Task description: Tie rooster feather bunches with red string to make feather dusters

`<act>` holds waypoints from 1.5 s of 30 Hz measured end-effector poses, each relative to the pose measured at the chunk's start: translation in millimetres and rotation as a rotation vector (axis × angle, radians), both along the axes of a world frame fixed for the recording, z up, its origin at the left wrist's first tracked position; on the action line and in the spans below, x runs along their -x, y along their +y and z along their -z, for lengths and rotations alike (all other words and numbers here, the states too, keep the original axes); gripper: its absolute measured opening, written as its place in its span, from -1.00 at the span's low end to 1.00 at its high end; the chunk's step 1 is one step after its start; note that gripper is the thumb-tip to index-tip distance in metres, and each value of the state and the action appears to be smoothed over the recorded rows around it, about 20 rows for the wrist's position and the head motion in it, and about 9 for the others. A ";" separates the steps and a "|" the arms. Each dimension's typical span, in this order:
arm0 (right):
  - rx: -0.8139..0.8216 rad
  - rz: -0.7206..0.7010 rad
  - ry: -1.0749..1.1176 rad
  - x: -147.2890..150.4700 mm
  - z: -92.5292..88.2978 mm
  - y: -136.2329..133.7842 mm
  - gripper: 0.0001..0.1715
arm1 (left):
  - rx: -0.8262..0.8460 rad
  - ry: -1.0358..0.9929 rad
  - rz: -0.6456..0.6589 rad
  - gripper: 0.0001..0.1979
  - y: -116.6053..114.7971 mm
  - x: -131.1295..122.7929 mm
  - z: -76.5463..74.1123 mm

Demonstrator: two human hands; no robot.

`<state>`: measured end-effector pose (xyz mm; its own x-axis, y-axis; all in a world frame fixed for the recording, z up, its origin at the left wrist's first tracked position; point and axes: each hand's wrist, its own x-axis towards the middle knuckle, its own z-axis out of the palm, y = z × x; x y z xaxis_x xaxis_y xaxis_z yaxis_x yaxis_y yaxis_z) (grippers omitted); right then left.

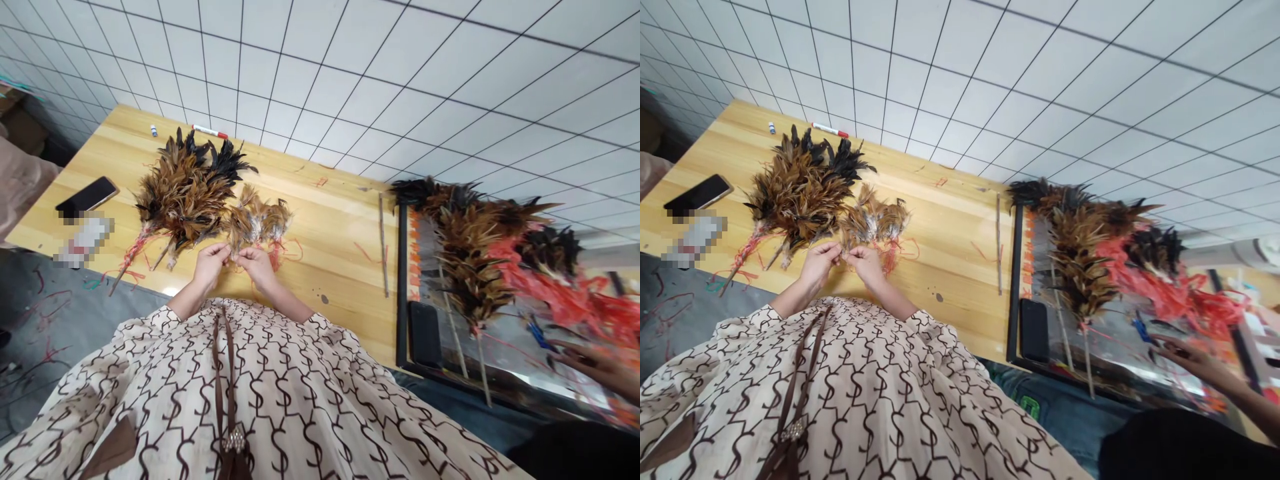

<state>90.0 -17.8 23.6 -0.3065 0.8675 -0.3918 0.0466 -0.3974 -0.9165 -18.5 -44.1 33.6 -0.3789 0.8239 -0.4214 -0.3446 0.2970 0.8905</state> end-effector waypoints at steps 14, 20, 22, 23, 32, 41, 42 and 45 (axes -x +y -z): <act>-0.337 -0.149 -0.416 7.4 17.4 -9.1 -0.81 | 0.032 -0.046 0.027 -0.71 -10.0 -1.5 1.3; -0.415 -0.289 -0.462 -1.9 19.0 1.2 -0.86 | 0.079 -0.131 -0.076 -0.70 -7.1 4.6 1.4; -0.394 -0.264 -0.479 -12.1 20.2 13.9 -0.86 | 0.097 -0.182 -0.094 -0.73 -5.9 10.6 0.9; -0.375 -0.237 -0.513 -17.5 20.6 20.1 -0.86 | 0.108 -0.205 -0.100 -0.74 -5.6 13.7 1.1; -0.342 -0.246 -0.726 -28.4 20.8 29.3 -0.85 | 0.228 -0.300 -0.125 -0.81 -9.1 26.7 9.7; -0.274 -0.182 -0.252 -21.8 19.3 25.0 -0.86 | 0.360 -0.300 -0.059 -0.86 -14.6 10.6 1.0; -0.301 -0.198 -0.269 -20.8 19.4 23.8 -0.86 | 0.375 -0.307 -0.056 -0.86 -14.9 8.6 -0.5; -0.372 -0.241 -0.420 -18.0 20.9 21.5 -0.87 | 0.389 -0.313 -0.112 -0.82 -14.7 8.4 -5.5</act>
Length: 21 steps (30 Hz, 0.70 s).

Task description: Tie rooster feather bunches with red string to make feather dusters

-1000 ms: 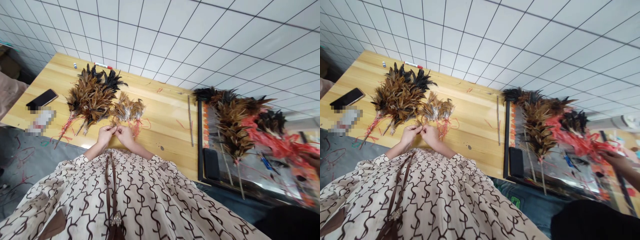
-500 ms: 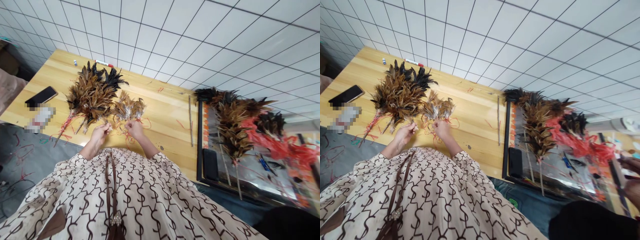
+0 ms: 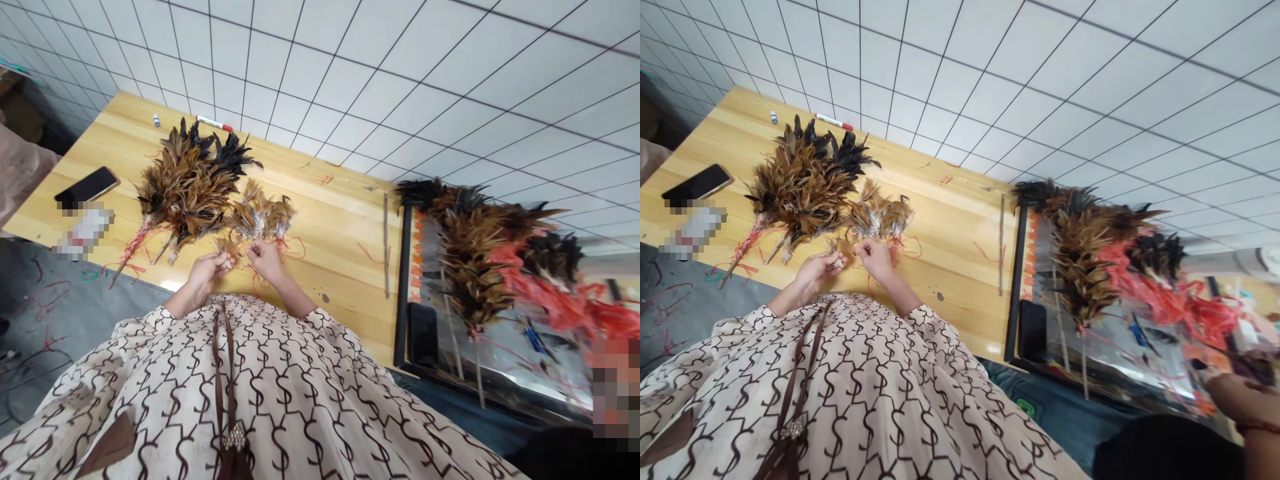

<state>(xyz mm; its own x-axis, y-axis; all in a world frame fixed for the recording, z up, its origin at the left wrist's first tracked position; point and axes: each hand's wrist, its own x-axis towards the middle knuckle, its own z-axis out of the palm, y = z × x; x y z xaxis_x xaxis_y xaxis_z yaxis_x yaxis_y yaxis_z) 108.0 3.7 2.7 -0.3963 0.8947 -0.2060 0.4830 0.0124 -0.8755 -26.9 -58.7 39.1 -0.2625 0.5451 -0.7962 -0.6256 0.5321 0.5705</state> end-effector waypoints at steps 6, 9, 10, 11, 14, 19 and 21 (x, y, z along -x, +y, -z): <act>-0.154 -0.142 -0.348 16.0 -5.7 -0.9 -0.86 | -0.023 0.066 -0.176 -0.80 0.7 16.7 -4.9; -0.294 -0.272 -0.477 32.3 -13.3 1.8 -0.80 | -0.041 0.093 -0.214 -0.80 -0.3 21.6 -4.6; -0.329 -0.308 -0.518 38.0 -15.2 3.4 -0.77 | -0.045 0.097 -0.218 -0.80 -0.8 22.0 -4.5; -0.355 -0.337 -0.560 43.3 -16.4 5.2 -0.75 | -0.049 0.101 -0.217 -0.80 -1.5 22.1 -4.3; -0.372 -0.405 -0.675 55.3 -17.1 10.0 -0.69 | -0.084 0.121 -0.195 -0.82 -3.9 21.7 -1.9; -0.453 -0.460 -0.695 55.3 -20.1 9.2 -0.66 | -0.202 0.314 -0.144 -0.77 -4.9 28.3 10.1; -0.527 -0.495 -0.661 50.4 -25.3 5.4 -0.66 | -0.242 0.455 -0.104 -0.78 -3.7 32.4 15.4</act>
<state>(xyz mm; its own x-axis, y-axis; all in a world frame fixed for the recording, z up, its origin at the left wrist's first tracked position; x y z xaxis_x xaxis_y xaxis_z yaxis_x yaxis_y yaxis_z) 57.6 9.1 28.0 -0.6999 0.6997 -0.1434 0.7093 0.6574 -0.2545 -59.2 -62.4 23.6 -0.6149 0.6521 -0.4435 -0.3285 0.2995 0.8957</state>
